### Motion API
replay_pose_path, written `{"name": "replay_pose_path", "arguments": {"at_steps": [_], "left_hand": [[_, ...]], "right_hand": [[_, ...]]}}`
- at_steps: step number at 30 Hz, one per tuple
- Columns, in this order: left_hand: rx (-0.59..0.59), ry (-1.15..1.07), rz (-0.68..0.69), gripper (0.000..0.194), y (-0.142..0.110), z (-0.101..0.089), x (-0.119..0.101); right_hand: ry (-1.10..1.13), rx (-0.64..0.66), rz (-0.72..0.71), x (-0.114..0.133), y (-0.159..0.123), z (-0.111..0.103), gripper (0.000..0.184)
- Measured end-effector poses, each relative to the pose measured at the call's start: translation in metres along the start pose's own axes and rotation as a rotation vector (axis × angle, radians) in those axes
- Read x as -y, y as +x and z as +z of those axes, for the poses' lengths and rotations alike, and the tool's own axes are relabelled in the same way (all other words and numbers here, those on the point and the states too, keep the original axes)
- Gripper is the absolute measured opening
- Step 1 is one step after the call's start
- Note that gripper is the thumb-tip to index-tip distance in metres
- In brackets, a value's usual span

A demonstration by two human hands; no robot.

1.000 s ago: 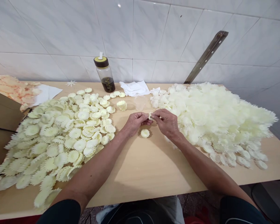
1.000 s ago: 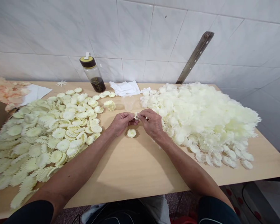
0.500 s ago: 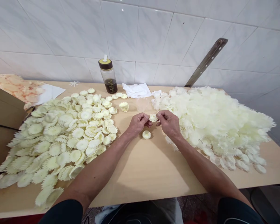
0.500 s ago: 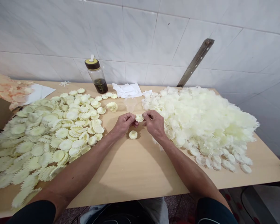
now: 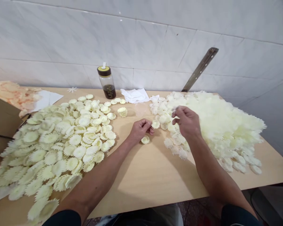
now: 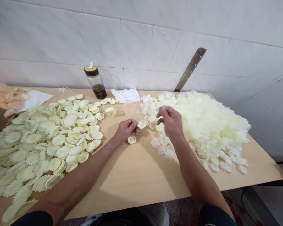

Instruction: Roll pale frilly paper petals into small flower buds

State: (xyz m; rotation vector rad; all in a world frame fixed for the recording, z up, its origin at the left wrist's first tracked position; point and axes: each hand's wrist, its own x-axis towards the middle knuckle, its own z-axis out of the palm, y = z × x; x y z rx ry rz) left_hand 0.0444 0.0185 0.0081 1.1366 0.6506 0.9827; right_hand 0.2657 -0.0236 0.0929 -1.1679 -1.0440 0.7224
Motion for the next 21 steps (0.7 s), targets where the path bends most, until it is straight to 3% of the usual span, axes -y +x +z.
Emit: {"name": "replay_pose_path", "arguments": {"at_steps": [2, 4, 8, 11, 15, 18, 21], "left_hand": [[-0.029, 0.004, 0.002, 0.049, 0.0, -0.003, -0.003], [-0.033, -0.006, -0.004, 0.048, 0.0, -0.007, -0.007], [-0.012, -0.042, -0.057, 0.048, 0.0, -0.014, -0.012], [-0.004, -0.066, -0.076, 0.048, 0.0, -0.014, -0.011], [0.01, -0.076, -0.082, 0.048, 0.002, -0.013, -0.01], [0.022, -0.068, -0.086, 0.046, 0.003, -0.013, -0.009], [0.036, -0.064, -0.085, 0.046, 0.004, -0.014, -0.007]], "right_hand": [[0.093, 0.165, 0.156, -0.001, -0.006, 0.006, 0.037], [0.202, 0.224, 0.278, -0.002, -0.012, 0.013, 0.042], [0.297, 0.259, 0.403, -0.004, -0.014, 0.018, 0.045], [0.27, 0.257, 0.398, -0.008, -0.012, 0.018, 0.044], [0.035, 0.171, 0.214, -0.016, -0.01, 0.013, 0.038], [-0.303, 0.064, -0.019, -0.023, -0.008, 0.003, 0.027], [-0.655, 0.059, -0.274, -0.025, -0.003, -0.011, 0.019]]}}
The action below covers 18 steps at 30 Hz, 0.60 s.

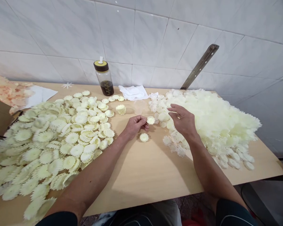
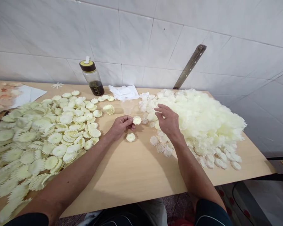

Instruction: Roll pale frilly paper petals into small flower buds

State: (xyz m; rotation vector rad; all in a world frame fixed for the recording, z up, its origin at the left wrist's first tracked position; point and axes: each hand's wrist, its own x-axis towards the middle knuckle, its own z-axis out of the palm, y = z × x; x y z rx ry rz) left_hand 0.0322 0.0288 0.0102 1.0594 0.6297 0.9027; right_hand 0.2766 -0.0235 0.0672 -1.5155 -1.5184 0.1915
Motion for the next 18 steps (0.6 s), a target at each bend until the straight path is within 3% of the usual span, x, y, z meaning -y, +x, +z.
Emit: {"name": "replay_pose_path", "arguments": {"at_steps": [4, 10, 18], "left_hand": [[0.019, -0.008, 0.003, 0.047, 0.001, -0.001, 0.001], [0.008, -0.003, 0.0, 0.046, 0.003, -0.001, -0.002], [0.041, 0.042, 0.004, 0.042, 0.006, -0.003, 0.001]], "right_hand": [[-0.293, -0.069, -0.174, -0.007, 0.004, -0.013, 0.019], [-0.257, -0.16, -0.229, 0.004, 0.002, -0.013, 0.021], [-0.01, 0.074, -0.333, 0.024, -0.022, 0.031, 0.015]]}}
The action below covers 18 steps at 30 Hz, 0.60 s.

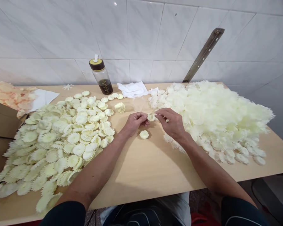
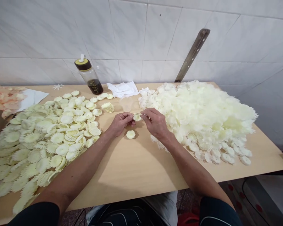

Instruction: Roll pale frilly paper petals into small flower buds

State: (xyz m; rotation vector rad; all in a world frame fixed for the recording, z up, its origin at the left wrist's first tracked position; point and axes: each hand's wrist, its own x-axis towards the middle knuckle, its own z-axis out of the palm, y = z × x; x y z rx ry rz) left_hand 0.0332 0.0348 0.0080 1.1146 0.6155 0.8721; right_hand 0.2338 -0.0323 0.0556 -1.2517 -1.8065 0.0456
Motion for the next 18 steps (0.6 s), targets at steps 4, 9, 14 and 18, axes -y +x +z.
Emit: {"name": "replay_pose_path", "arguments": {"at_steps": [4, 9, 14, 18], "left_hand": [[0.023, 0.015, 0.0, 0.041, 0.0, 0.0, -0.001], [0.043, -0.003, -0.011, 0.04, 0.0, -0.003, 0.0], [0.06, -0.077, -0.087, 0.043, -0.002, -0.004, -0.001], [0.053, -0.083, -0.105, 0.042, -0.005, -0.002, -0.006]], "right_hand": [[0.045, 0.0, -0.021, 0.001, -0.005, 0.013, 0.014], [0.083, -0.015, 0.031, -0.006, -0.007, 0.024, 0.011], [0.163, -0.032, 0.095, -0.01, -0.008, 0.036, 0.007], [0.168, -0.045, 0.093, -0.011, -0.008, 0.04, 0.008]]}}
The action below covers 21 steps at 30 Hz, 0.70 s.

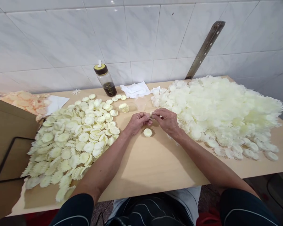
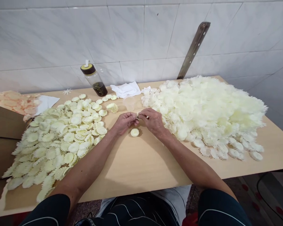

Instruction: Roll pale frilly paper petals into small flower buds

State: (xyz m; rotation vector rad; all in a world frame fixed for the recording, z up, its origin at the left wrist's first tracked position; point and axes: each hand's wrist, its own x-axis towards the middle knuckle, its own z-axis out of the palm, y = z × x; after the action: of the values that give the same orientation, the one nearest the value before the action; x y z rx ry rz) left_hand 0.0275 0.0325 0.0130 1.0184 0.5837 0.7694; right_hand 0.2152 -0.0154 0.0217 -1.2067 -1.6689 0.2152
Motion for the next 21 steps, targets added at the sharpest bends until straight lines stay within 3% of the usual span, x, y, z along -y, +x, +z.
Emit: {"name": "replay_pose_path", "arguments": {"at_steps": [9, 21], "left_hand": [[-0.077, 0.056, 0.004, 0.045, 0.0036, 0.0043, 0.0], [-0.068, 0.137, 0.036, 0.05, -0.0047, 0.0081, -0.0008]], "right_hand": [[-0.017, -0.004, 0.057, 0.0039, -0.0009, -0.0005, 0.013], [-0.003, 0.049, 0.175, 0.0081, 0.0039, -0.0056, 0.015]]}}
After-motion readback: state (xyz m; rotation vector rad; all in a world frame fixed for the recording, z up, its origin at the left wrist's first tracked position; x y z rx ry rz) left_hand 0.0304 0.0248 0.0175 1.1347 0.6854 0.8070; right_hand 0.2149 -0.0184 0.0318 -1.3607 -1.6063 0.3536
